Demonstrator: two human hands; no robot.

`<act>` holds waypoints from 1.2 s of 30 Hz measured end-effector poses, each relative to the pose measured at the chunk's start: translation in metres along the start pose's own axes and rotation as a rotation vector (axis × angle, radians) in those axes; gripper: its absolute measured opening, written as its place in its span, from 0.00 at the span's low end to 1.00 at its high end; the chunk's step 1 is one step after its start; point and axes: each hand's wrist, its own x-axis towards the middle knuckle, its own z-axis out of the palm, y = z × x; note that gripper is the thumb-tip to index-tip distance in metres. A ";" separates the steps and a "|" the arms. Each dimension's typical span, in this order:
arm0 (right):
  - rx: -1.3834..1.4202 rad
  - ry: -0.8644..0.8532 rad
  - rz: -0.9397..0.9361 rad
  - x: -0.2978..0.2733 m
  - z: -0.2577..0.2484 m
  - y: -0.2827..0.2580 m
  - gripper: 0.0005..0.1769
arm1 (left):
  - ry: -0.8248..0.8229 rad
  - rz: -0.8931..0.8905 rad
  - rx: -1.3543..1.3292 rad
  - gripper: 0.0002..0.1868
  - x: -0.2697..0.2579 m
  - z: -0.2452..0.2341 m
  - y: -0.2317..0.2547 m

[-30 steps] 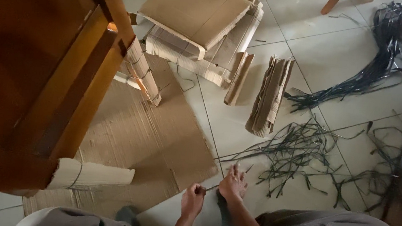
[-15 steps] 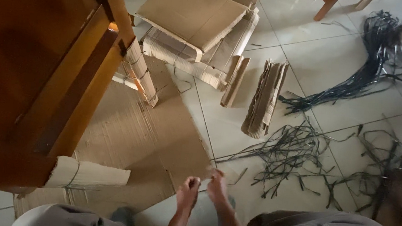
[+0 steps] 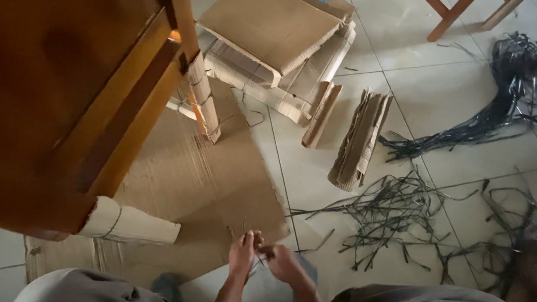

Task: Wrapping the legs of a wooden chair with cardboard and securing them with plastic ties.

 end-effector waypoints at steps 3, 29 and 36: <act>1.304 0.438 0.328 0.018 0.026 0.101 0.18 | 0.039 0.108 0.269 0.25 0.015 0.000 -0.015; 0.493 0.435 0.464 0.107 0.106 -0.161 0.14 | 0.589 0.555 0.292 0.11 -0.051 -0.102 -0.005; 0.182 0.412 0.057 0.156 0.135 -0.169 0.14 | 1.009 0.689 0.281 0.31 -0.040 -0.172 0.035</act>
